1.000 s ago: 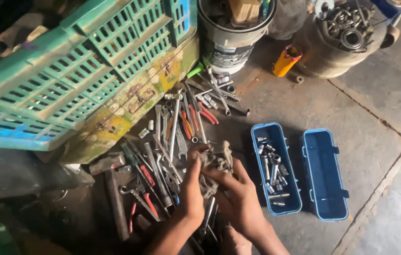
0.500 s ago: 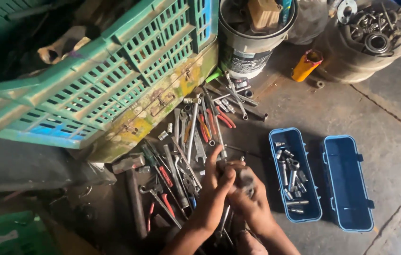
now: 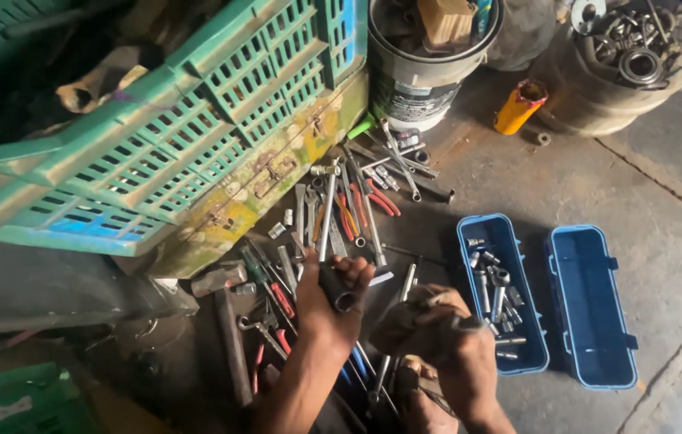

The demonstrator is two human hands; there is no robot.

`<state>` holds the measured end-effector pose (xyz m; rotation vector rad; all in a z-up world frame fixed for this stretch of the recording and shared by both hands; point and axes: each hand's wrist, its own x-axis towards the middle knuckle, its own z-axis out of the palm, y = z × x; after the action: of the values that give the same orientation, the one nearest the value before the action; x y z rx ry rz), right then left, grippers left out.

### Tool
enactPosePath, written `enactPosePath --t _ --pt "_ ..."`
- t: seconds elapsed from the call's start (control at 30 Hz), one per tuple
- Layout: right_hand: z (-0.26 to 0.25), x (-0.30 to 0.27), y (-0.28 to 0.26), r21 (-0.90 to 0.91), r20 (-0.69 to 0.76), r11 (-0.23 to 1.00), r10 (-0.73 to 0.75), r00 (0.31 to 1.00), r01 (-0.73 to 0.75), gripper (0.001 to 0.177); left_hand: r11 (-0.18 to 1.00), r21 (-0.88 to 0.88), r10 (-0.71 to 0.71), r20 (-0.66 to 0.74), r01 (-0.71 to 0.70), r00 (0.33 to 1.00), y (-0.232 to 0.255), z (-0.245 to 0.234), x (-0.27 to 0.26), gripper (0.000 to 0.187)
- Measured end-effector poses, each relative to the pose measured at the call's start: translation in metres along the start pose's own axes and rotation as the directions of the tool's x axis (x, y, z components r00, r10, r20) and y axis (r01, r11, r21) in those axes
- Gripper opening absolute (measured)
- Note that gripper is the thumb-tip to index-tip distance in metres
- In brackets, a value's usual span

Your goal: Organizing various mechanical tools and inspecting a small engine part in a workshop environment.

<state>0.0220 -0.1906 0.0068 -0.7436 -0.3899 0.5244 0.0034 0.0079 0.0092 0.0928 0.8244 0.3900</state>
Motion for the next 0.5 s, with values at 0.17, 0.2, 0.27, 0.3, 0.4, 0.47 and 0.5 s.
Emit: enactPosePath --t 0.17,0.2,0.27,0.3,0.4,0.47,0.5 --pt "0.006 -0.006 0.013 -0.701 -0.075 0.712 -0.131 0.988 0.041 0.063 0.999 0.035 -0.034 -0.087 0.037 0.996 -0.005 0.009 -0.01 0.049" --pt "0.012 -0.006 0.017 -0.701 -0.081 0.712 -0.132 0.988 0.038 0.063 0.998 0.039 -0.037 -0.089 0.041 0.995 -0.004 0.008 -0.011 0.049" --pt "0.022 -0.004 0.025 -0.636 -0.047 0.758 -0.229 0.972 0.148 0.074 1.0 -0.004 -0.006 0.012 0.006 1.0 -0.005 0.006 -0.013 0.051" --pt "0.022 -0.005 0.027 -0.636 -0.045 0.757 -0.228 0.973 0.148 0.074 1.0 -0.006 -0.006 0.012 0.006 1.0 -0.008 0.006 -0.014 0.051" --pt "0.022 -0.004 0.026 -0.626 -0.044 0.743 -0.337 0.94 0.237 0.062 1.0 0.019 0.023 0.067 -0.025 0.997 -0.015 0.007 -0.021 0.051" --pt "0.024 0.006 0.014 -0.913 0.223 0.273 -0.291 0.93 0.304 0.041 0.996 0.019 0.09 0.108 -0.092 0.99 -0.02 0.013 -0.03 0.05" --pt "0.028 0.007 0.013 -0.914 0.218 0.273 -0.294 0.931 0.3 0.041 0.996 0.024 0.086 0.108 -0.089 0.99 -0.017 0.018 -0.036 0.05"
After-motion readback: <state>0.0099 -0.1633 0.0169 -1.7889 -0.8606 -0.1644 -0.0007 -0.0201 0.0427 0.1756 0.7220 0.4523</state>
